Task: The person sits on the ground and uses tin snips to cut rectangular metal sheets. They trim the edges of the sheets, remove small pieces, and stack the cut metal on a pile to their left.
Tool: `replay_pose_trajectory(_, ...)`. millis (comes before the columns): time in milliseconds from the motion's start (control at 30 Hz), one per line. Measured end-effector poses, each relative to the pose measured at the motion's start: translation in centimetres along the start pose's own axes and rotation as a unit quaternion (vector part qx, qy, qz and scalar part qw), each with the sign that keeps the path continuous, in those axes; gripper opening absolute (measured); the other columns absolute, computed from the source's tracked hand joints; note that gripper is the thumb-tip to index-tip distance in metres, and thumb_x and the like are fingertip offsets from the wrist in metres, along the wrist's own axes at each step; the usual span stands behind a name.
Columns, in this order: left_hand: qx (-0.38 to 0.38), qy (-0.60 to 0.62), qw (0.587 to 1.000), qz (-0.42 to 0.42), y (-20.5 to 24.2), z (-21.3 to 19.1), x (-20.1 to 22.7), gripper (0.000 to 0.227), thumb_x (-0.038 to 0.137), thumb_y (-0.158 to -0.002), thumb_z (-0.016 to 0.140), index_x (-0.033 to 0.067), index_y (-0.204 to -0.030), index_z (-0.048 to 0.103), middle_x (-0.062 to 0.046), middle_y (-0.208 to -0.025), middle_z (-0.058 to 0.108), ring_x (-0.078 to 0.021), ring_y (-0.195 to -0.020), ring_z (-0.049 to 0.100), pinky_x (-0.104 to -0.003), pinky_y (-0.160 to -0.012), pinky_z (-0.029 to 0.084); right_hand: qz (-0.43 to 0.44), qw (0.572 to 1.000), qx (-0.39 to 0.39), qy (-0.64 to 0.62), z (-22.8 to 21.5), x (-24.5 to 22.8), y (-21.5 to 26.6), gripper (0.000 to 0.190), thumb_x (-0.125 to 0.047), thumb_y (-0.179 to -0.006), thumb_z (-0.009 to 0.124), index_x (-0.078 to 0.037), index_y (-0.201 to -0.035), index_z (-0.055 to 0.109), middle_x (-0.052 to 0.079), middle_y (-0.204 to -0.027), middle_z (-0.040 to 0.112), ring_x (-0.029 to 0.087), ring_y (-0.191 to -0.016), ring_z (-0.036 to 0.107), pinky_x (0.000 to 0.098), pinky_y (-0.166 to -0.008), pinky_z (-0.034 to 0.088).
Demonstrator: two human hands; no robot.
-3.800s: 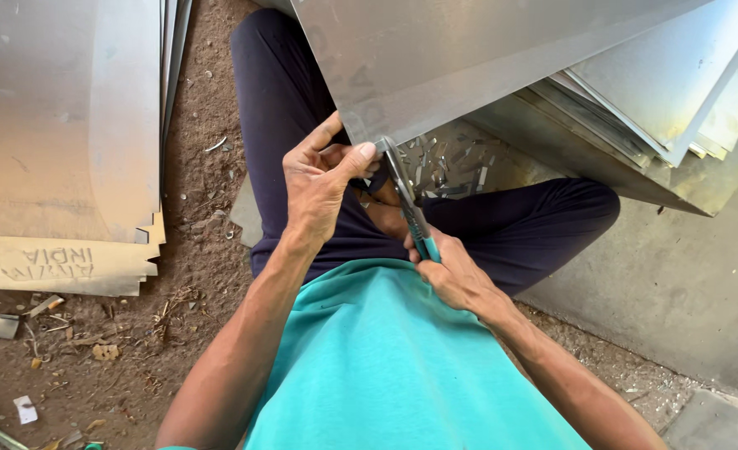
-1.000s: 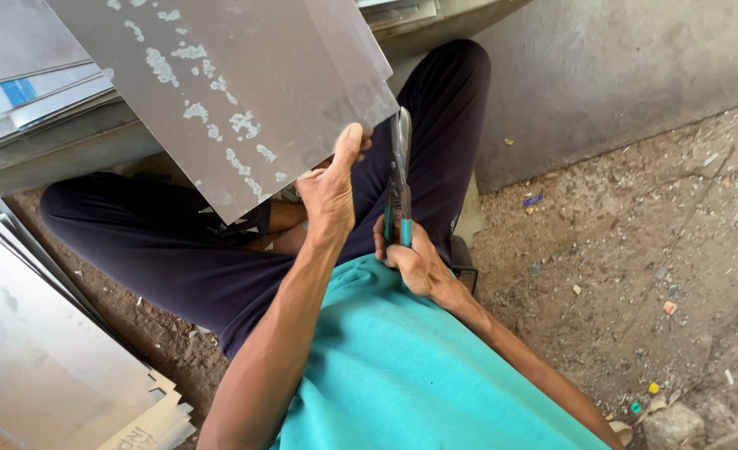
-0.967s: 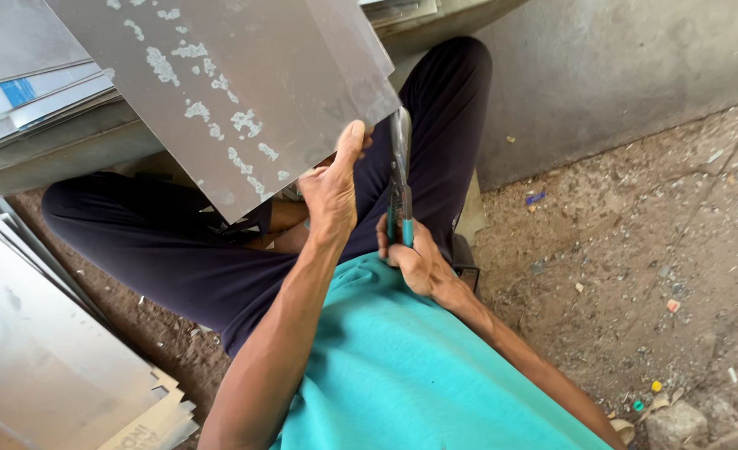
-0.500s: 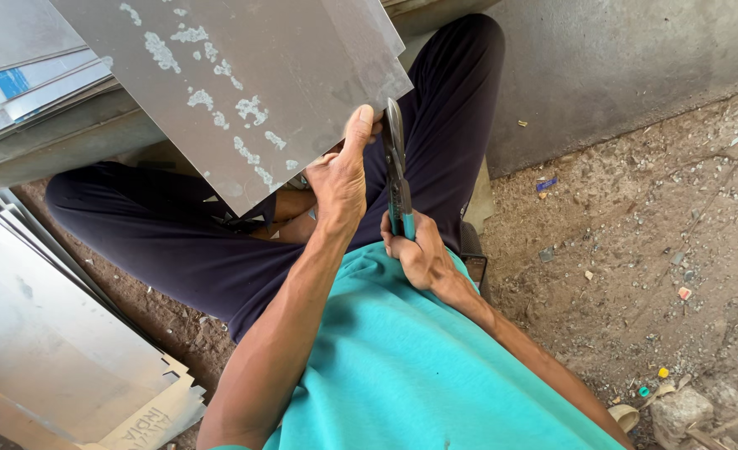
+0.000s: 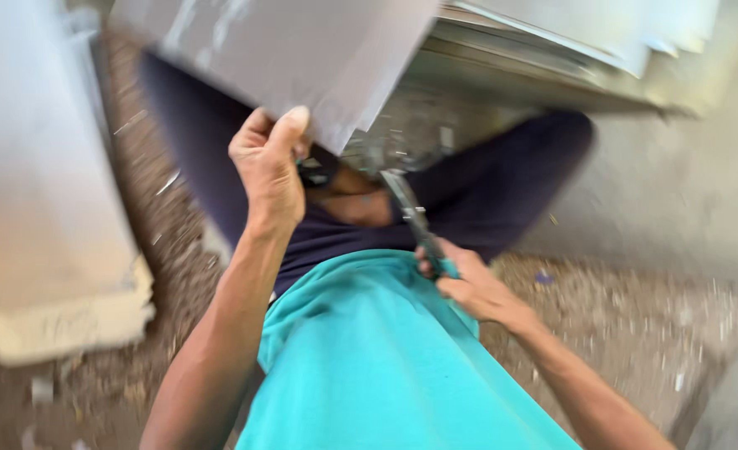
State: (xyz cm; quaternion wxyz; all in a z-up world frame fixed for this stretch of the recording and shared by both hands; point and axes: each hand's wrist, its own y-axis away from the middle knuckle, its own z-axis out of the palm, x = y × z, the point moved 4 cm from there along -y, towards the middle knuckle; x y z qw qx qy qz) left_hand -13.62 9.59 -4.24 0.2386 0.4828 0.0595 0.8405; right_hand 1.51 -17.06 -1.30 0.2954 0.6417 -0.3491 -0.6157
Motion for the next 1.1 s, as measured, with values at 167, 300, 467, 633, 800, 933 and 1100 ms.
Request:
replay_pose_trajectory(167,-0.009,-0.044,0.999,-0.024,2.9,-3.4,0.0,0.067,0.002,-0.083,0.080,0.0020,-0.144,0.050,-0.002,-0.086,0.068,-0.0090,-0.076,0.066,-0.025,-0.064,0.055,-0.064,0.989,-0.103,0.089,-0.6,-4.7,-3.7,0.054,-0.006,-0.065,0.055,-0.003,-0.119,0.056,0.006,-0.095,0.061,0.015,-0.090,0.057,0.0301,-0.077,0.051)
replay_pose_trajectory(300,-0.004,0.010,0.999,-0.036,2.9,-3.3,-0.3,0.069,0.007,-0.090,0.078,-0.0027,-0.151,0.048,-0.006,-0.089,0.073,-0.0107,-0.079,0.069,-0.025,-0.071,0.059,0.008,0.985,-0.113,0.127,-0.6,-8.6,-4.9,0.052,-0.009,-0.067,0.054,-0.004,-0.119,0.057,0.005,-0.098,0.062,0.016,-0.091,0.058,0.0327,-0.072,0.050)
replay_pose_trajectory(467,0.023,-0.040,0.998,-0.037,2.3,-3.2,1.2,0.070,0.002,-0.086,0.080,-0.0080,-0.148,0.049,-0.006,-0.083,0.073,-0.0101,-0.071,0.067,-0.023,-0.066,0.057,0.009,0.970,-0.111,0.217,1.0,-13.1,-4.8,0.052,-0.009,-0.063,0.053,-0.003,-0.115,0.056,0.007,-0.096,0.060,0.019,-0.091,0.058,0.0330,-0.075,0.051)
replay_pose_trajectory(633,0.009,-0.057,0.997,-0.043,1.9,-3.4,0.7,0.067,0.003,-0.087,0.079,-0.0076,-0.146,0.049,-0.006,-0.083,0.075,-0.0098,-0.071,0.070,-0.023,-0.067,0.060,0.017,0.962,-0.107,0.250,1.3,-14.3,-5.1,0.051,-0.008,-0.063,0.053,-0.002,-0.114,0.056,0.008,-0.094,0.061,0.020,-0.088,0.059,0.0332,-0.074,0.051)
replay_pose_trajectory(800,0.002,-0.054,0.998,-0.046,1.9,-3.9,0.7,0.066,0.003,-0.087,0.079,-0.0074,-0.146,0.052,-0.007,-0.081,0.073,-0.0100,-0.069,0.069,-0.024,-0.065,0.058,-0.006,0.959,-0.104,0.263,0.8,-14.4,-5.9,0.035,-0.008,-0.065,0.055,-0.002,-0.100,0.060,0.006,-0.083,0.063,0.019,-0.077,0.060,0.0345,-0.068,0.050)
replay_pose_trajectory(933,0.006,0.003,0.999,-0.051,2.1,-3.5,-0.1,0.064,0.000,-0.086,0.078,-0.0072,-0.144,0.051,-0.007,-0.083,0.074,-0.0104,-0.071,0.068,-0.025,-0.067,0.058,-0.033,0.921,-0.052,0.384,-0.3,-14.1,-5.9,0.014,-0.012,-0.074,0.060,-0.001,-0.083,0.060,0.011,-0.063,0.053,0.023,-0.062,0.052,0.0409,-0.060,0.043)
replay_pose_trajectory(1100,-0.055,0.087,0.992,-0.077,2.0,-0.6,-4.5,0.034,-0.002,-0.088,0.074,-0.0066,-0.121,0.066,-0.006,-0.081,0.070,-0.0095,-0.070,0.062,-0.027,-0.067,0.053,-0.058,0.921,0.040,0.383,-4.0,-10.4,-3.6,0.012,-0.011,-0.076,0.056,-0.003,-0.083,0.062,0.007,-0.061,0.057,0.021,-0.057,0.055,0.0376,-0.059,0.044)
